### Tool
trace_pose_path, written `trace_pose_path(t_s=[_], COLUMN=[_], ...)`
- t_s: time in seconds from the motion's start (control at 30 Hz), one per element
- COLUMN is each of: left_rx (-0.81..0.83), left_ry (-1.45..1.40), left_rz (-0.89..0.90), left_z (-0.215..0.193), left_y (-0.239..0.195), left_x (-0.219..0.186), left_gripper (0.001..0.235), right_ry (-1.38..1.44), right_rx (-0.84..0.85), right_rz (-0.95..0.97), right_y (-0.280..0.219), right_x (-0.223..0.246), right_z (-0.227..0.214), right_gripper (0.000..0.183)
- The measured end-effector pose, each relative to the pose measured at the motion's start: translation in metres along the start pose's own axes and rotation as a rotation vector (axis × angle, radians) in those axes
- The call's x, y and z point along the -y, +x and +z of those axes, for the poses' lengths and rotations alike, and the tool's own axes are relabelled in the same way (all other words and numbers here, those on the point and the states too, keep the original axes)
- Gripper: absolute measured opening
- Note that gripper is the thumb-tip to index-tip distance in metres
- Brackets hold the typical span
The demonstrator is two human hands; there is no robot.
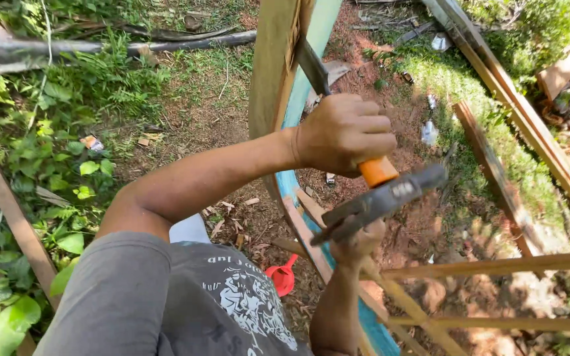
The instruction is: Using a hammer and chisel to remove wood from a boat hull for repair
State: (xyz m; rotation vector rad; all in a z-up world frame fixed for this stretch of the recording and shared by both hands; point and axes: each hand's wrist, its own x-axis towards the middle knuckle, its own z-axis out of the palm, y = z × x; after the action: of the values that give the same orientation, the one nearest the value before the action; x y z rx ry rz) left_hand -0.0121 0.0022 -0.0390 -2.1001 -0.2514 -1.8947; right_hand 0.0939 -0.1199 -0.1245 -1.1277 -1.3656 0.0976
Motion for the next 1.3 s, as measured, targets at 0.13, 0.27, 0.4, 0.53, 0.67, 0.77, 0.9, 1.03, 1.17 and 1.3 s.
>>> trace_pose_path(t_s=[0.13,0.27,0.4,0.53,0.67,0.77,0.9,1.03,1.17,1.3], left_rx=[0.016,0.072,0.063,0.236,0.289,0.388,0.282,0.502,0.494,0.421], left_ry=[-0.042,-0.034,-0.191,-0.39,-0.382,-0.3,-0.494,-0.658,-0.904,-1.062], left_rz=[0.015,-0.048,-0.013,-0.038,0.059,0.297,0.337,0.199,0.246,0.304], left_z=[-0.004,-0.015,-0.04,-0.065,-0.055,-0.058,-0.077,-0.101,-0.122,-0.141], left_y=[0.006,0.015,0.009,0.023,-0.003,-0.045,-0.044,-0.021,-0.017,-0.021], left_x=[0.006,-0.001,-0.001,0.001,0.008,0.021,0.043,0.066,0.092,0.115], left_gripper=[0.017,0.018,0.023,0.035,0.021,0.032,0.035,0.024,0.031,0.029], right_ry=[0.305,0.334,0.225,0.36,0.068,-0.134,-0.145,-0.191,-0.229,-0.249], right_rx=[-0.139,-0.027,0.184,0.015,-0.137,-0.22,-0.458,-0.569,-0.633,-0.629], right_rz=[-0.059,0.133,0.419,0.895,1.238,1.477,1.65,1.79,1.885,1.962], right_y=[0.0,-0.009,-0.031,-0.105,-0.168,-0.21,-0.229,-0.247,-0.21,-0.176], right_x=[-0.001,-0.009,-0.039,-0.073,-0.073,-0.074,-0.044,0.039,0.096,0.119], right_z=[0.013,-0.011,-0.057,-0.074,-0.048,-0.017,0.046,0.12,0.183,0.228], right_gripper=[0.059,0.059,0.049,0.045,0.05,0.057,0.055,0.056,0.057,0.06])
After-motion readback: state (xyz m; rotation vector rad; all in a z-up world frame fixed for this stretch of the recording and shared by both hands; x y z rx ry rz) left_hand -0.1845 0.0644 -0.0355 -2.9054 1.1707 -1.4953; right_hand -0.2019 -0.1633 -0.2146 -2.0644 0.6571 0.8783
